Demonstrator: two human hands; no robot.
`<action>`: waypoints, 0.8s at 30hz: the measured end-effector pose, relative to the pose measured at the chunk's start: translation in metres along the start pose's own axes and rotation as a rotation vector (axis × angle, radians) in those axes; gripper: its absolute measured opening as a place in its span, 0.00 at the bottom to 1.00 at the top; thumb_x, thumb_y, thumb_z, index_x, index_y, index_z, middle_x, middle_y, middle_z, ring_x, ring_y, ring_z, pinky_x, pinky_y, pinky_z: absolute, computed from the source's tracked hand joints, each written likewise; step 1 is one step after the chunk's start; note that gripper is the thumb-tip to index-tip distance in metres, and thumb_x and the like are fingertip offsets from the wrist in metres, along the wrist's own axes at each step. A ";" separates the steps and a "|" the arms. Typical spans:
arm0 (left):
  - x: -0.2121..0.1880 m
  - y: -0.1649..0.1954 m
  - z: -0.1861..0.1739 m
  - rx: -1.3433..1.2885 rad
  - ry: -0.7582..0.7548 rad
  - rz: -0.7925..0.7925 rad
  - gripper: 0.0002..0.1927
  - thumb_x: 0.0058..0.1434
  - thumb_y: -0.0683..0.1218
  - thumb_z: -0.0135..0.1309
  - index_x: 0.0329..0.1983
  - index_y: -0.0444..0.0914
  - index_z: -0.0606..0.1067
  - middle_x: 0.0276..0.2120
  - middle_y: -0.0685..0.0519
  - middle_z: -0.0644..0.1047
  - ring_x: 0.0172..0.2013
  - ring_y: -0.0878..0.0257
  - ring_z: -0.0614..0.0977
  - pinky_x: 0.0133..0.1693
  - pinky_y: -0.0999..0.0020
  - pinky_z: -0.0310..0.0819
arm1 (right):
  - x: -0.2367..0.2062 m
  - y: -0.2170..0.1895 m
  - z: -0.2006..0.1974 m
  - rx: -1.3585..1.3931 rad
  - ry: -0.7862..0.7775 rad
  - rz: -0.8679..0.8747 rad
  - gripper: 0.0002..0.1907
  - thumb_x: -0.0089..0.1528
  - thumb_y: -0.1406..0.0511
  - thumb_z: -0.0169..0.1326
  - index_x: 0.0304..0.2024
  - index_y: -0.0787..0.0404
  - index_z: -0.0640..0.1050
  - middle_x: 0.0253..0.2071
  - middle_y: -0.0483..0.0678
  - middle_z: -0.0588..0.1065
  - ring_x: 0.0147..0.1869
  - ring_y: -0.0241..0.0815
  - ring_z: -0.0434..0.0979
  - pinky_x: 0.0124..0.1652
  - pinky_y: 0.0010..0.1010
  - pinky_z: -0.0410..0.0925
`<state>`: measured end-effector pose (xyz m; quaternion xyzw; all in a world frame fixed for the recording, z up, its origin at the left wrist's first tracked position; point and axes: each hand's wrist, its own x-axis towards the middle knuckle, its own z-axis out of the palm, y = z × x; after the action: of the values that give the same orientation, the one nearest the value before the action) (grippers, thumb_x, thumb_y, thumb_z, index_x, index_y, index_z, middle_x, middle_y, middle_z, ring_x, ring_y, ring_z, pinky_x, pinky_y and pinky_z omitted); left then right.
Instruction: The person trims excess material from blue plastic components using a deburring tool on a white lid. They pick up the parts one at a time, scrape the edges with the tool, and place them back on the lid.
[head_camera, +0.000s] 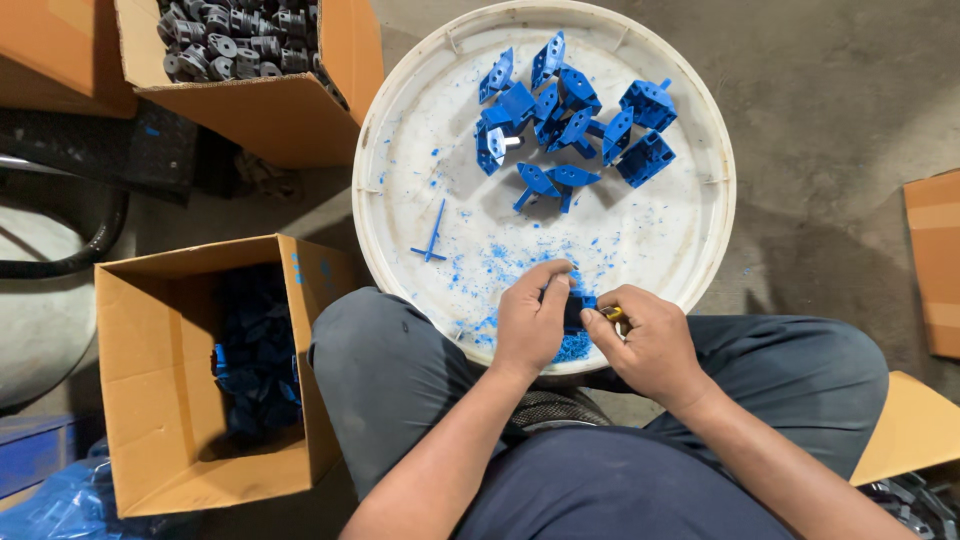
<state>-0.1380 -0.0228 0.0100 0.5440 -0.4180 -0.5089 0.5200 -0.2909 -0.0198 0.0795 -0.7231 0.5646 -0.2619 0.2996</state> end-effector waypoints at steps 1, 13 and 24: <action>0.000 -0.003 0.000 -0.071 -0.013 -0.045 0.14 0.67 0.46 0.52 0.50 0.34 0.79 0.36 0.57 0.81 0.37 0.73 0.79 0.42 0.76 0.74 | 0.000 -0.001 0.000 0.005 -0.031 0.038 0.10 0.60 0.62 0.61 0.34 0.64 0.79 0.26 0.50 0.77 0.25 0.43 0.75 0.28 0.33 0.67; 0.002 -0.008 -0.001 -0.295 -0.075 -0.154 0.07 0.62 0.41 0.57 0.41 0.34 0.78 0.31 0.57 0.78 0.32 0.71 0.74 0.36 0.74 0.70 | 0.003 -0.010 -0.006 -0.175 -0.172 -0.139 0.31 0.44 0.47 0.70 0.37 0.62 0.77 0.29 0.49 0.74 0.32 0.48 0.75 0.33 0.38 0.69; -0.003 -0.005 -0.001 -0.250 -0.098 -0.143 0.05 0.59 0.39 0.56 0.38 0.34 0.77 0.30 0.56 0.77 0.33 0.70 0.74 0.38 0.73 0.70 | 0.000 -0.012 -0.008 -0.248 -0.237 -0.067 0.31 0.43 0.45 0.70 0.31 0.61 0.75 0.25 0.49 0.73 0.30 0.49 0.75 0.31 0.39 0.69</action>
<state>-0.1378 -0.0189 0.0058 0.4780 -0.3364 -0.6188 0.5249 -0.2889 -0.0191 0.0941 -0.7987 0.5290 -0.1127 0.2637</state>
